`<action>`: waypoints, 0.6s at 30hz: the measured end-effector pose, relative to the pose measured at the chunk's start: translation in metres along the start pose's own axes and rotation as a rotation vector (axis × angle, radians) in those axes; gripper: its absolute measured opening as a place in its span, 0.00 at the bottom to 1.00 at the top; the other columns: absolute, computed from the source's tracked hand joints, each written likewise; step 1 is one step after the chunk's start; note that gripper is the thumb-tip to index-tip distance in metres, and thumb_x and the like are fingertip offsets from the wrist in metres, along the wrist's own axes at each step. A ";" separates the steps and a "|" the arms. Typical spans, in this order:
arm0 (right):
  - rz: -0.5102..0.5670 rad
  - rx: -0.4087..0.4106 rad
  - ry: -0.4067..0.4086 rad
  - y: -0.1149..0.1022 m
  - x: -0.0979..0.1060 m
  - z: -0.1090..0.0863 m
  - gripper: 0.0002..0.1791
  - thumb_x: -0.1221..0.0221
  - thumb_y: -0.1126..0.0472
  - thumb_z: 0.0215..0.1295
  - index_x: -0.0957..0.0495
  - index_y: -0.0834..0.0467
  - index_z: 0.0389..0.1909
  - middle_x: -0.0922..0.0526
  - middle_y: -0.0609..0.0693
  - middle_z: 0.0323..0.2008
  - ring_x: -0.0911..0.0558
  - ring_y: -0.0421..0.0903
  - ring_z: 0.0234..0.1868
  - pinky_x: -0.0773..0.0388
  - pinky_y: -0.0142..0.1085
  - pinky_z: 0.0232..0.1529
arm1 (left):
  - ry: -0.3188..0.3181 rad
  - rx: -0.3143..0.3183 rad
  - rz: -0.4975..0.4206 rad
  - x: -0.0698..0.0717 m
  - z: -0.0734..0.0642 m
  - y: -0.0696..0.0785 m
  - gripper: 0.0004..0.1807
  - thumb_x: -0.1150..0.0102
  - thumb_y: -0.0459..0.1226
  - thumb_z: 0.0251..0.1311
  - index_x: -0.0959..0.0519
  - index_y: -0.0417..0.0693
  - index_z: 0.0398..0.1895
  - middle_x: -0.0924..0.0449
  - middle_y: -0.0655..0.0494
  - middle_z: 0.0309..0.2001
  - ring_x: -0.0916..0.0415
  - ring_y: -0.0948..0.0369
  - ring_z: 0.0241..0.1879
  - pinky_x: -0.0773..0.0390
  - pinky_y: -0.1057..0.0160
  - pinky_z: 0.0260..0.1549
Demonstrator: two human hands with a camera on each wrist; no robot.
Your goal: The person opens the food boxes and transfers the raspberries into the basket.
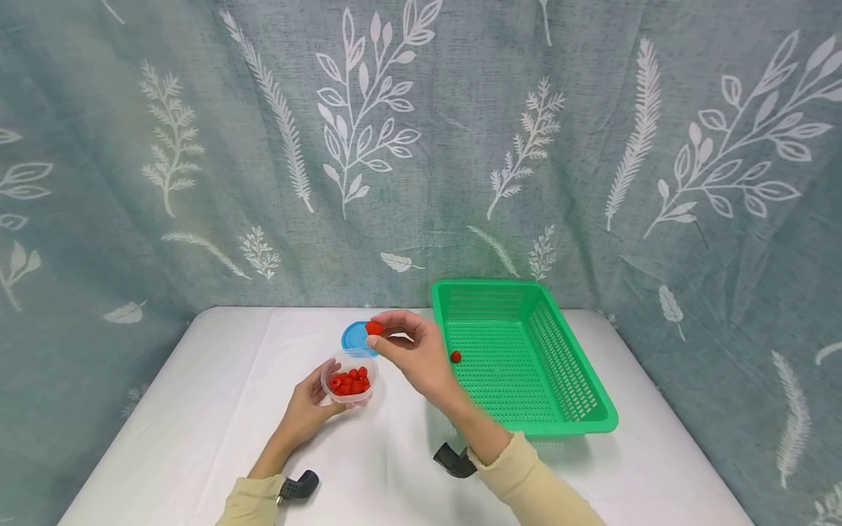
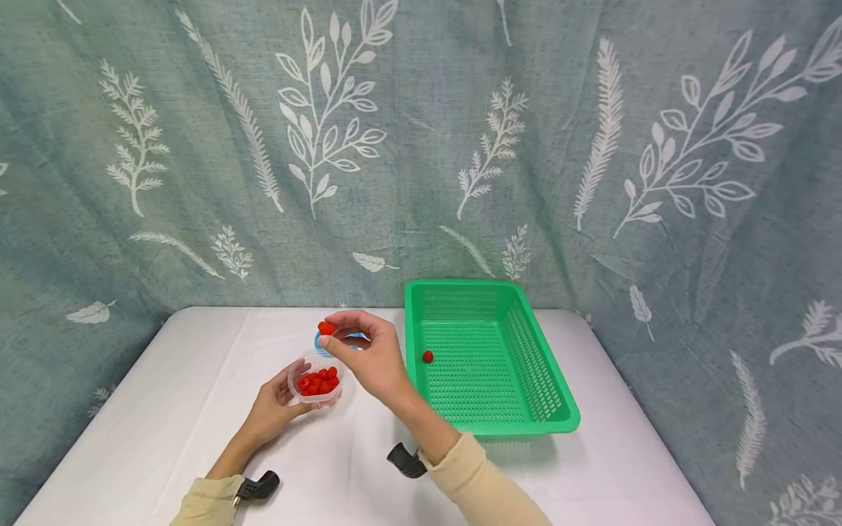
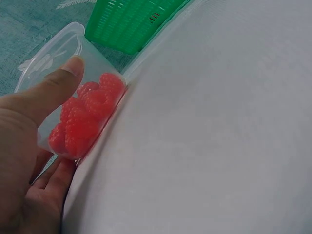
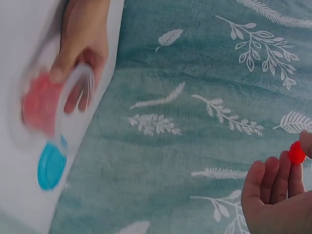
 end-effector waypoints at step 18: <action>-0.038 0.027 0.065 -0.009 0.091 0.043 0.15 0.31 0.66 0.63 0.17 0.66 0.49 0.13 0.43 0.39 0.17 0.45 0.45 0.15 0.36 0.52 | -0.003 0.002 0.016 -0.001 0.000 0.000 0.50 0.23 0.30 0.51 0.39 0.42 0.77 0.31 0.43 0.72 0.38 0.46 0.75 0.37 0.53 0.70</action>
Point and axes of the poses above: each hand's wrist, its own z-axis towards the middle knuckle, its own x-axis out of the back of the hand, y = z × x, the point moved 3 cm from there along z, towards the middle knuckle
